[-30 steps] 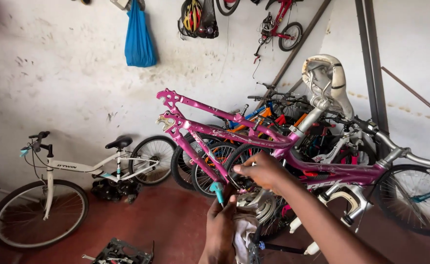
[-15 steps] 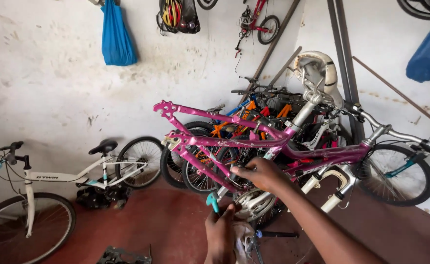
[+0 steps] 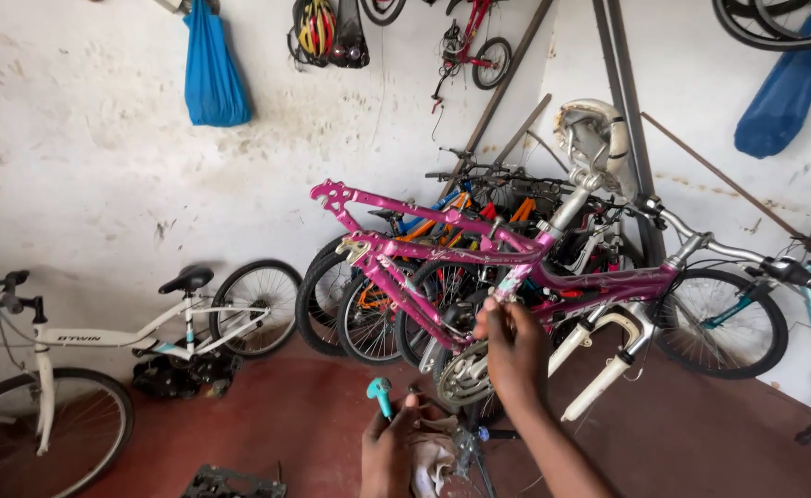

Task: Cleaning a pink bicycle frame using a white cloth and a small hand tool to reach tight spots.

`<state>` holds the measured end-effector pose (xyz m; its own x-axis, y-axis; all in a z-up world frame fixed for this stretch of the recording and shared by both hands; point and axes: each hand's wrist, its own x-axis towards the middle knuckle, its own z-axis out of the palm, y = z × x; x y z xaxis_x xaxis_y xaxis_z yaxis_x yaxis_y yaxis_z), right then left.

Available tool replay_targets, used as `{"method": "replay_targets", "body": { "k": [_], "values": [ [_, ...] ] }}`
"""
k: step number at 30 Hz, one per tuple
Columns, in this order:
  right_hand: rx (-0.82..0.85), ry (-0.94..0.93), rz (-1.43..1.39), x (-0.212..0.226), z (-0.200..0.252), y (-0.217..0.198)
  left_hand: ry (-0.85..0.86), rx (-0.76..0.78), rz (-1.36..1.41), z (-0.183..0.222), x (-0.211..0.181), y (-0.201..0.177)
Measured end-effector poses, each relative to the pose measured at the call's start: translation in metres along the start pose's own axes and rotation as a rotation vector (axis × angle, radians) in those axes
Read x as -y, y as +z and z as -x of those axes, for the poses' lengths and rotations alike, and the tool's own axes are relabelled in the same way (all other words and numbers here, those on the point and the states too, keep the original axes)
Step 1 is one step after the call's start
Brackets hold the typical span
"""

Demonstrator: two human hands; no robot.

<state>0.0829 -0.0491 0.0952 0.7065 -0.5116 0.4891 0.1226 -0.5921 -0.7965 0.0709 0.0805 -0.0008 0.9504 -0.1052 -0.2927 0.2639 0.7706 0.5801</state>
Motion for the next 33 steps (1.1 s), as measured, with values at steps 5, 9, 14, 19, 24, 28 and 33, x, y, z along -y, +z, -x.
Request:
{"method": "replay_targets", "body": {
  "k": [5, 9, 14, 19, 24, 28, 33],
  "values": [
    [0.419, 0.720, -1.146, -0.017, 0.064, 0.029, 0.039, 0.115, 0.007, 0.037, -0.015, -0.017],
    [0.367, 0.645, -1.227, -0.013, 0.097, 0.050, 0.062, 0.089, 0.017, 0.057, -0.027, -0.027],
    [0.484, 0.577, -1.054, 0.032, 0.124, 0.050, 0.060, 0.088, 0.003, 0.081, -0.042, -0.044],
    [0.611, 0.545, -0.892, 0.056, 0.149, 0.051, 0.088, 0.084, -0.006, 0.081, -0.042, -0.068],
    [0.562, 0.739, -0.971, 0.062, 0.163, 0.052, 0.143, 0.102, 0.040, 0.077, -0.051, -0.081],
    [0.723, 0.504, -0.642, 0.047, 0.174, 0.047, 0.191, 0.006, 0.019, 0.066, -0.061, -0.079],
    [0.667, 0.151, -0.477, -0.003, 0.172, 0.055, 0.213, -0.046, -0.006, 0.050, -0.052, -0.076]
  ]
}}
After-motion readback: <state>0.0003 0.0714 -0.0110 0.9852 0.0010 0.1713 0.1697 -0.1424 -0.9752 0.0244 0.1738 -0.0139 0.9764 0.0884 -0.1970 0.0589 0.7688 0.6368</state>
